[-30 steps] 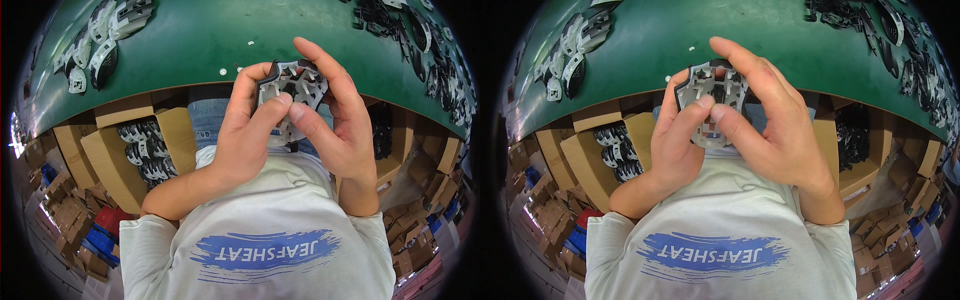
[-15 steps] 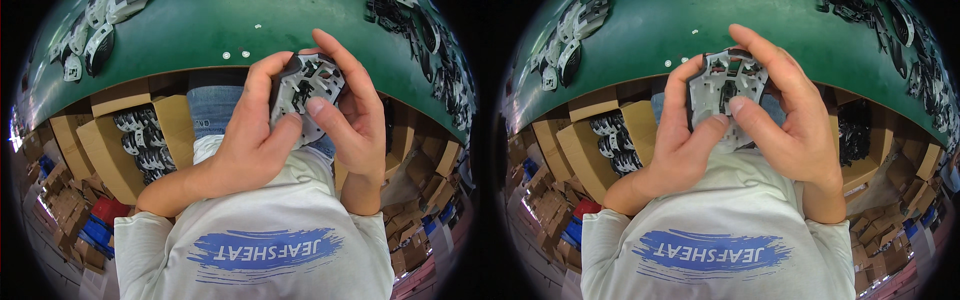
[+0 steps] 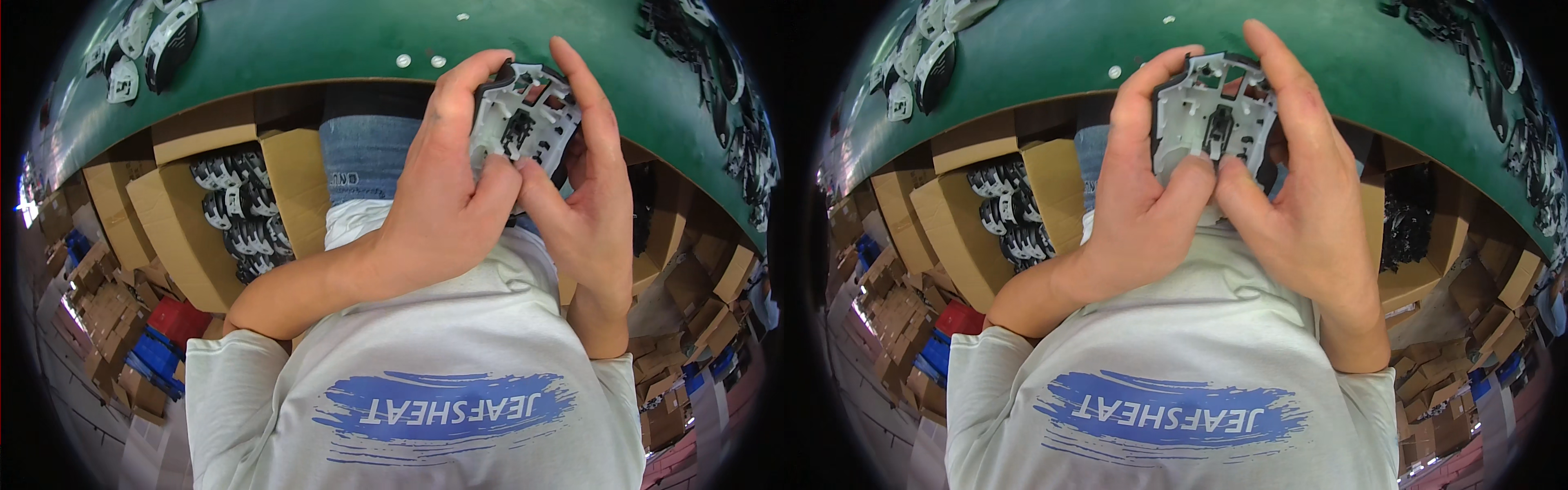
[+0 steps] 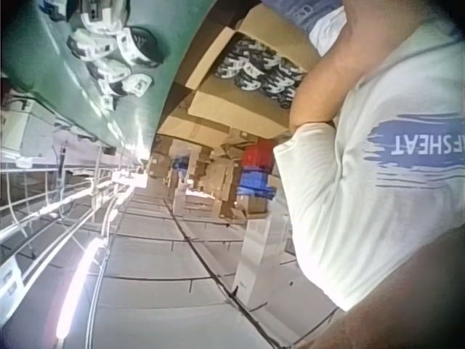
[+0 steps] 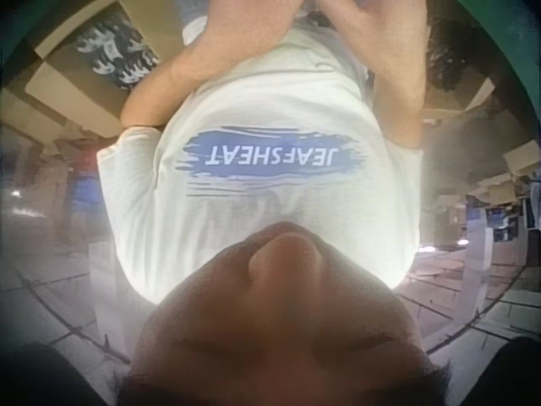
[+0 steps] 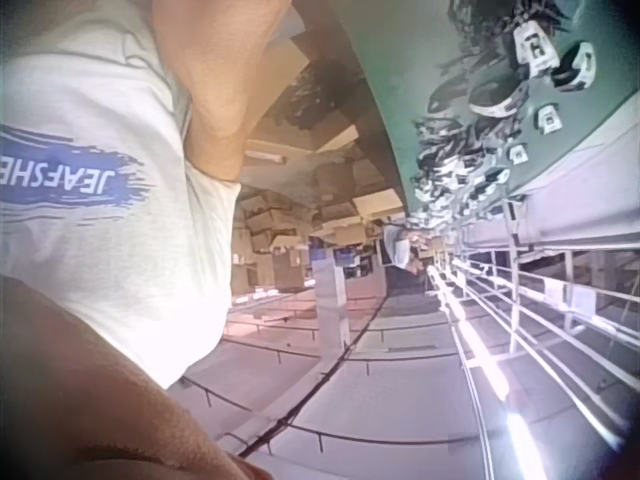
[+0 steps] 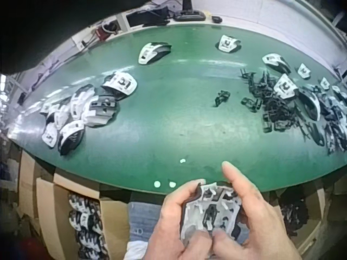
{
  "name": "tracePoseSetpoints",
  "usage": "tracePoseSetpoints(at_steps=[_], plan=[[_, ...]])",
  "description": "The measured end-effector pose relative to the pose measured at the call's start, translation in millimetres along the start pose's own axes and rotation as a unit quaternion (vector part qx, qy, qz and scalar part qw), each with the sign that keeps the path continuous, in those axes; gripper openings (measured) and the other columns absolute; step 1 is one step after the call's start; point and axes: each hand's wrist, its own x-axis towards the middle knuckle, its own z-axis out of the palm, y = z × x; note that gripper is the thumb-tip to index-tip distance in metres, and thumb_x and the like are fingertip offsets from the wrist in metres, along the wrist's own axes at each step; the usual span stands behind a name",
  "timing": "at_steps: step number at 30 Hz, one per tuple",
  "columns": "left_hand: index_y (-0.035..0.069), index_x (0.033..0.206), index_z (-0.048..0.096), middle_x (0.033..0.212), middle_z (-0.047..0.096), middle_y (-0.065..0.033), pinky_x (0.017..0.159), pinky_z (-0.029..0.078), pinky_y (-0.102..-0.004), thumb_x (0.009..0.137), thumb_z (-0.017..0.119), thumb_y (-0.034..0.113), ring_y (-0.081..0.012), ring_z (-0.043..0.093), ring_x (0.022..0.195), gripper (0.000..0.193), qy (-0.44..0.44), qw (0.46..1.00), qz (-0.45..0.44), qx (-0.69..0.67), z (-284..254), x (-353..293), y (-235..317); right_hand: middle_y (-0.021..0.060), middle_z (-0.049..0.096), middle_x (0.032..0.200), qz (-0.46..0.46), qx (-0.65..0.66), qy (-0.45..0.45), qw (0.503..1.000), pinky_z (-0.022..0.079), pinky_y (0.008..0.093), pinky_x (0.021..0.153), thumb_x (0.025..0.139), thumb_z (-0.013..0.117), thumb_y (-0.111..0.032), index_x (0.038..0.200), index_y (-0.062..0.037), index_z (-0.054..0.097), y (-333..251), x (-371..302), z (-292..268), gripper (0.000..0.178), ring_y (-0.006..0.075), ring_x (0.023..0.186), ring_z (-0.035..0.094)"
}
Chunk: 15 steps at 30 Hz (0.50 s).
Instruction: The person assembles computer mouse shells by attaching small plastic components into them by hand and places the assembled shells into a cardboard box.
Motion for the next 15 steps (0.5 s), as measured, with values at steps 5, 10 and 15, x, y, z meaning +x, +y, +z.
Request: tracePoseSetpoints(at_steps=[5,10,15], plan=[[-0.001,0.158,0.037,0.146,0.052,-0.0185,0.118,0.041,-0.0377,0.087,0.049,-0.009,-0.0253,0.054,0.135,0.073,0.011,0.998,0.025,0.049,2.9,-5.2,-10.3,0.0126,0.046,0.161,-0.005,-0.027,-0.004,1.0,0.043,0.0357,0.12,0.085,0.055,0.018,0.168,0.0003,0.034,12.8,-5.1,2.7,0.087,0.0195,0.14,0.054],[0.0,0.159,0.035,0.145,0.054,-0.0168,0.118,0.041,-0.0369,0.087,0.049,-0.01,-0.0243,0.055,0.134,0.074,0.016,0.997,0.039,0.067,3.0,-10.1,-13.7,0.0126,0.048,0.159,-0.006,-0.056,-0.004,0.998,0.042,0.0362,0.12,0.084,0.054,0.019,0.168,-0.0001,0.034,15.9,-9.5,5.1,0.089,0.0204,0.141,0.053],[0.003,0.165,0.028,0.151,0.052,-0.0144,0.119,0.041,-0.0368,0.09,0.05,-0.01,-0.0207,0.054,0.136,0.079,-0.075,0.986,-0.124,-0.088,-12.1,-8.5,10.0,0.021,0.049,0.163,0.088,0.071,-0.051,0.992,0.048,0.0377,0.114,0.086,0.065,0.01,0.169,-0.0002,0.031,4.6,-7.2,-9.9,0.09,0.027,0.138,0.059]])
